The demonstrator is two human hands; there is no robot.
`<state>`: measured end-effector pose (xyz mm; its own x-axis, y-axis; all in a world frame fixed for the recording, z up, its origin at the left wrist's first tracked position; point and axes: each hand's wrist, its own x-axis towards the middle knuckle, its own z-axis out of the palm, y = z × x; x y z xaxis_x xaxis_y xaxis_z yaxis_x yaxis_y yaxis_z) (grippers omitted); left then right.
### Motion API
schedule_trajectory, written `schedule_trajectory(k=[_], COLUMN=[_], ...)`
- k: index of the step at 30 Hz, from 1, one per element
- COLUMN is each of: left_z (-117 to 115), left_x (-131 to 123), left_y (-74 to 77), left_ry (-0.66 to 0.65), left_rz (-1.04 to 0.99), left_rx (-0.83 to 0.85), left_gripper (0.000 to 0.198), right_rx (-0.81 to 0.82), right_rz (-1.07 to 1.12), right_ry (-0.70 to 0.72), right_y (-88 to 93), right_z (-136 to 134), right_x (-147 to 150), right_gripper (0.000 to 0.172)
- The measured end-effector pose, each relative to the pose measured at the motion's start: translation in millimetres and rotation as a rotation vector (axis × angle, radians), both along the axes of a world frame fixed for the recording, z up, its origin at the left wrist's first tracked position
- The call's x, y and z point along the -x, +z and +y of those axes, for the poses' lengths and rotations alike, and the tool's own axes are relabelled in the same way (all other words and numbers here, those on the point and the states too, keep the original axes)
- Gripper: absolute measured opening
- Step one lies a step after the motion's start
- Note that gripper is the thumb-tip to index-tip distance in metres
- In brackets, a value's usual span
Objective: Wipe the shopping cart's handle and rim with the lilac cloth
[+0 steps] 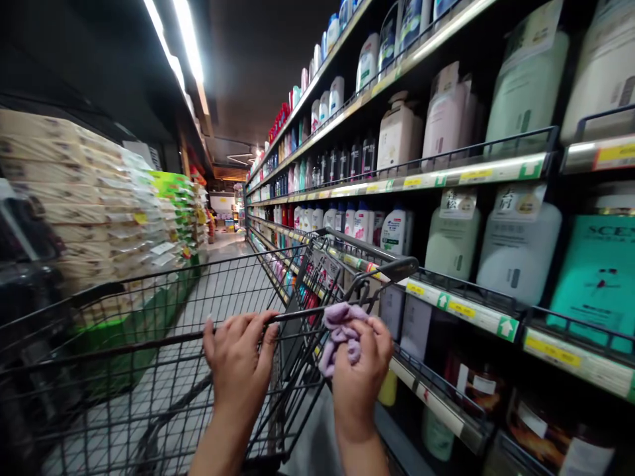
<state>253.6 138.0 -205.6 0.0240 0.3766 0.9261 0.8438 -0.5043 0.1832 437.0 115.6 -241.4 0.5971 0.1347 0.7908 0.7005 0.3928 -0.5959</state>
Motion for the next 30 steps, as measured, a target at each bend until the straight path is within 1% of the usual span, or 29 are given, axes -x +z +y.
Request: schedule_trajectory(k=[3,5,7,9,11,12,13,15,16,17,18,21,22,23,25,28,30], left_z=[2.8,4.1,3.5,1.2,-1.9,-3.3,-4.4,-5.8,-6.2,-6.7,-7.3,-10.1,-11.2,-12.3,-13.8,-14.2,-13.8], left_x=[-2.4,-2.4,-3.0,-5.2,-8.4,-10.0,-11.2,-12.7,-13.0,-13.2,-13.5,-15.3,-16.2,-17.1,-18.3,-17.7,-16.0], left_y=[1.3,2.1,2.2,2.0,2.0,2.0,2.1,2.3,2.4,2.5,2.6,3.0,3.2,3.5,3.8,3.5,2.6], left_ry=[0.018,0.016,0.024,0.045,0.072,0.084,0.093,0.109,0.114,0.116,0.117,0.118,0.12,0.124,0.133,0.139,0.139], left_rz=[-0.017,-0.02,-0.035,-0.059,-0.081,-0.089,-0.094,-0.094,-0.089,-0.084,-0.083,-0.101,-0.108,-0.114,-0.117,-0.109,-0.093], left_rx=[-0.013,-0.037,-0.068,-0.094,-0.107,-0.109,-0.112,-0.117,-0.12,-0.121,-0.119,-0.125,-0.129,-0.136,-0.14,-0.132,-0.133], left_gripper=[0.021,0.022,0.023,0.024,0.027,0.028,0.028,0.028,0.028,0.028,0.028,0.029,0.03,0.03,0.03,0.031,0.03], right_rx=[0.06,0.053,0.002,-0.048,-0.057,-0.043,-0.019,0.025,0.029,0.017,-0.01,-0.103,-0.116,-0.119,-0.092,-0.02,-0.012], right_rz=[-0.133,-0.132,-0.046,0.037,0.048,0.014,-0.049,-0.202,-0.256,-0.272,-0.245,-0.078,-0.048,-0.044,-0.111,-0.315,-0.37], right_ry=[0.114,0.165,0.131,0.05,0.017,0.041,0.098,0.256,0.312,0.327,0.292,0.061,0.013,-0.008,0.022,0.127,0.179], right_y=[-2.0,2.8,9.6,15.1,18.4,19.6,20.8,24.4,26.7,29.0,31.1,33.4,32.6,31.3,28.2,26.6,28.3], right_z=[-3.7,-9.8,-15.6,-19.6,-22.9,-25.0,-27.6,-33.7,-36.7,-39.1,-40.6,-40.0,-38.6,-37.3,-35.8,-38.3,-41.7], right_x=[10.9,8.9,0.3,-6.7,-5.6,-2.1,2.2,8.9,9.4,7.5,3.7,-9.9,-11.3,-9.8,0.8,21.4,25.3], right_gripper=[0.023,0.025,0.024,0.023,0.022,0.021,0.021,0.023,0.024,0.025,0.025,0.023,0.022,0.022,0.023,0.03,0.032])
